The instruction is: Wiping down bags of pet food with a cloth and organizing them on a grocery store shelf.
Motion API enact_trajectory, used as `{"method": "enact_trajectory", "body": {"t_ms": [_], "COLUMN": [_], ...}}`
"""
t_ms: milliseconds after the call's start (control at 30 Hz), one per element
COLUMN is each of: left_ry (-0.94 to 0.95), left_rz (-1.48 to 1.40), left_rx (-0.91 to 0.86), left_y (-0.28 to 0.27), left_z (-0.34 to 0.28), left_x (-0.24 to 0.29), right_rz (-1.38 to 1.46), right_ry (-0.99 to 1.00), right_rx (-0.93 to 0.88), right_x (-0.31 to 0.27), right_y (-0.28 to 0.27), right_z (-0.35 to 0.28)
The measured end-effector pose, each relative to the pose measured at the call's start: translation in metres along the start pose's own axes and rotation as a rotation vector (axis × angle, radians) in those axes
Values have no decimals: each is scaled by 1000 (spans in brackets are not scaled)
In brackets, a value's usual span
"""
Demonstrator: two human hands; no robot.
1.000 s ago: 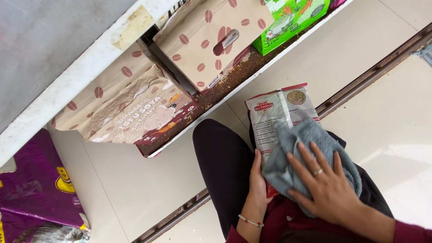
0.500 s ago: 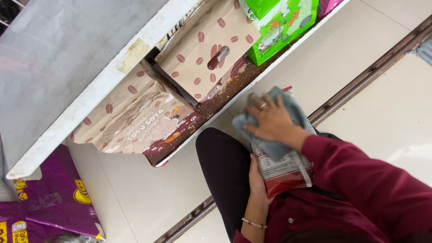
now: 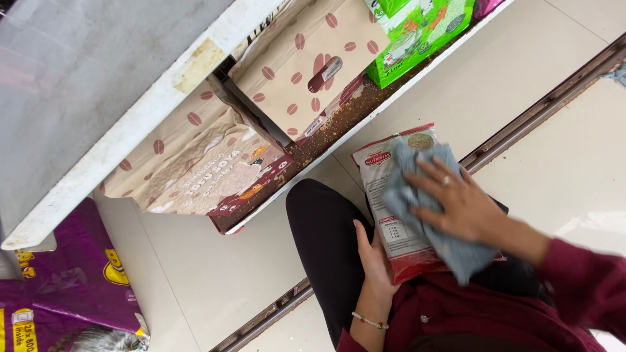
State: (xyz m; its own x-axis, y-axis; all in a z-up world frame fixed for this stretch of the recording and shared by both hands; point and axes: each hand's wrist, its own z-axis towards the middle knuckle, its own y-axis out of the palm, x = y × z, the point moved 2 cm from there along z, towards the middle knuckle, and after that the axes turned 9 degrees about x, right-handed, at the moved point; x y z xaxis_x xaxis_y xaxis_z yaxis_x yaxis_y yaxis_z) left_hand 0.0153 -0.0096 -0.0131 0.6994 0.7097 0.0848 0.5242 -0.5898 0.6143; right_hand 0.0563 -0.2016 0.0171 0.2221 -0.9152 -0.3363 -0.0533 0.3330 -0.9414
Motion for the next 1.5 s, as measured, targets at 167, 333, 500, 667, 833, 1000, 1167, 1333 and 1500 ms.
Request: {"method": "enact_trajectory", "body": {"t_ms": [167,333,500,667,833,1000,1167,1333,1500], "left_ry": [-27,-43,-24,-59,9,-22,-36,5,-46], "left_rz": [-14,-82,-118,-55,-5,-30,-112,-48,-40], "left_rx": [-20,105,-3,-25,-43,42,91,123,59], "left_y": [-13,-8,-14,2,-4,-2,-8,-13,-12], "left_z": [9,2,4,-2,3,2,5,7,10], "left_x": [-1,-1,-3,3,0,2,-2,-2,-3], "right_rz": [17,-115,137,-133,15,20,-47,76,-22], "right_ry": [194,-84,-241,-263,96,271,-84,-216,-241], "right_rx": [-36,-76,56,207,-31,-87,33,28,167], "right_x": [25,-39,-77,-46,9,0,-42,-65,-39], "right_y": [26,33,11,3,13,13,38,11,7], "right_z": [101,93,-7,-46,43,108,81,-3,-32]}}
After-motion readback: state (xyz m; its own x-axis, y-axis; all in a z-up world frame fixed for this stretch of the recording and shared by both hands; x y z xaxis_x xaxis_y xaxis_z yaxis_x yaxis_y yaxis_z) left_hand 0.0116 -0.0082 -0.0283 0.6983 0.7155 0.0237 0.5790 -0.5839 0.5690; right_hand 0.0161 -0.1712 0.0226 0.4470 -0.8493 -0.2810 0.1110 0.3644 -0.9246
